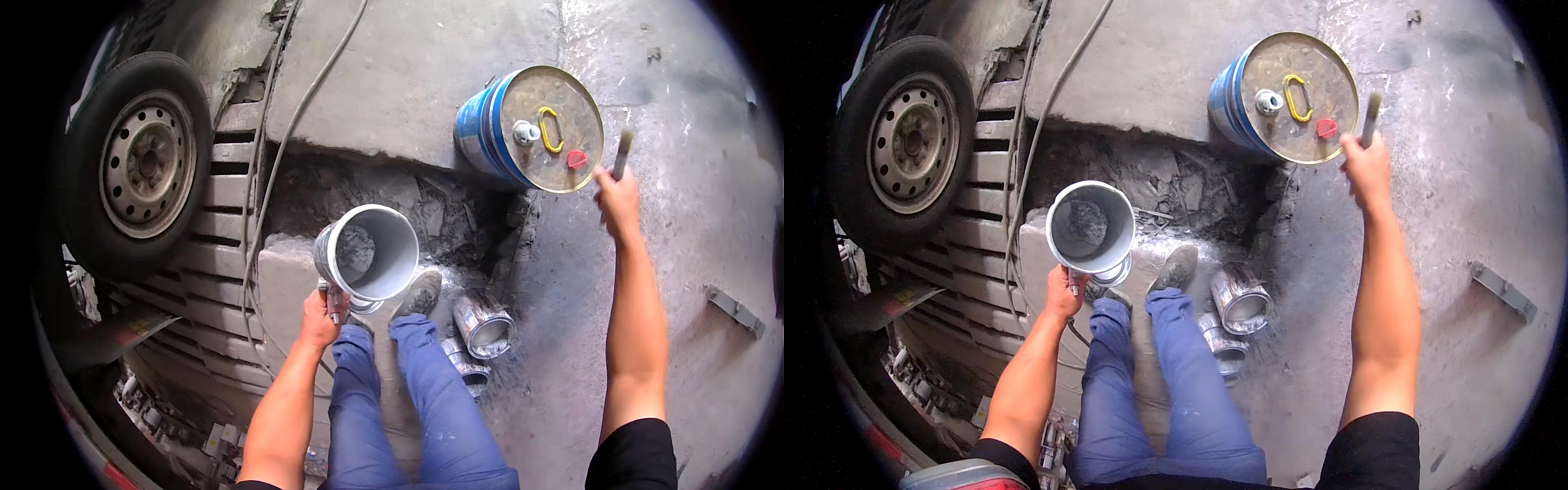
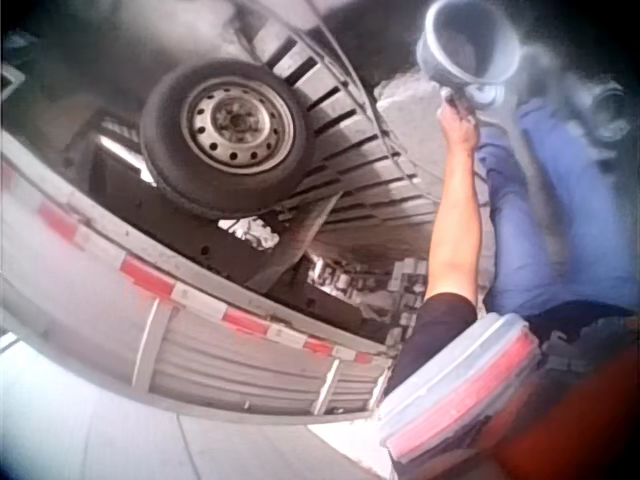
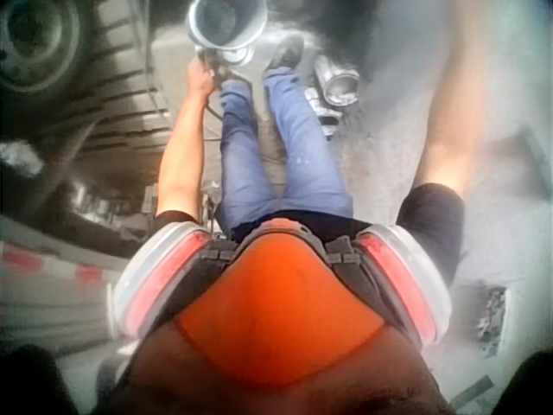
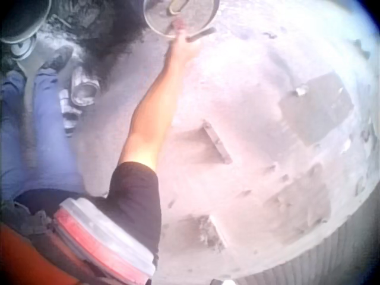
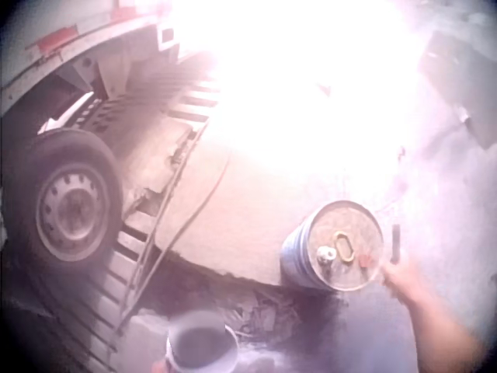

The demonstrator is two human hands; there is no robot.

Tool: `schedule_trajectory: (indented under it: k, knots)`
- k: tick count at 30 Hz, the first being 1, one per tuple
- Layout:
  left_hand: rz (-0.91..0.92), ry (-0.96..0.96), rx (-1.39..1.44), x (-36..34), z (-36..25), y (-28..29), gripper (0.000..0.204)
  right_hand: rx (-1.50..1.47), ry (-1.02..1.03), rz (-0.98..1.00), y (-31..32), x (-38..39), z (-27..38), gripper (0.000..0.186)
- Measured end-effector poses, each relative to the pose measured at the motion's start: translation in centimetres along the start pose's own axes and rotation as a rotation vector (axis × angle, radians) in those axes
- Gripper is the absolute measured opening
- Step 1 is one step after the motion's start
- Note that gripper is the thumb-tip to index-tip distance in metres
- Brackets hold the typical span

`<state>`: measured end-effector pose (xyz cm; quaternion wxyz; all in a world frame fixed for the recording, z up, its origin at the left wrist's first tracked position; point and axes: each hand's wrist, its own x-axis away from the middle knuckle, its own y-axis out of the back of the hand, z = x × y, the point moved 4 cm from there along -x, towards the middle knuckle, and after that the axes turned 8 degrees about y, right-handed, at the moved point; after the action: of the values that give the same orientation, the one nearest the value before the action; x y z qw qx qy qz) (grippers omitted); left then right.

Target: The person uses a spray gun to apply paint to the rear bumper of a silver car in a workshop. The car is partially masked with plastic sheeting and tape. The person moves around the vehicle to cover different sections of the bumper and then refills the spray gun from a paint can.

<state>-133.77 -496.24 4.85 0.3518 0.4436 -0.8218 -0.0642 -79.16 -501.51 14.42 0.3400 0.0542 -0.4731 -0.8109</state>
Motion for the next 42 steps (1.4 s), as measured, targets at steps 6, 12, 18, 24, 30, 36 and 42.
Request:
schedule_trajectory:
  k: [6,12,18,24,30,36,42]
  knots:
    - [0.011,0.029,0.019,0.1,-0.7,0.7,0.012,-0.443,-0.136,0.467,-1.4,10.8,2.0,0.029]
    - [0.014,-0.019,-0.082,0.3,0.7,1.4,0.012,0.003,0.099,0.648,-1.1,15.7,7.7,0.027]
    - [0.014,-0.126,-0.147,0.2,1.0,2.3,0.01,-0.012,0.746,0.51,-1.0,19.0,15.3,0.024]
    - [0.095,-0.059,-0.183,0.0,2.6,2.5,0.016,0.232,0.959,0.636,-4.1,22.1,19.4,0.03]
    - [0.137,-0.062,-0.21,0.1,2.4,2.9,0.02,0.169,0.991,0.611,-5.1,23.1,20.1,0.027]
    - [0.123,-0.209,-0.222,-0.1,1.4,2.8,0.02,0.213,1.158,0.473,-5.9,23.2,20.1,0.037]
    - [0.091,-0.26,-0.298,-1.0,1.0,2.9,0.025,0.285,1.14,0.656,-11.7,22.4,18.0,0.031]
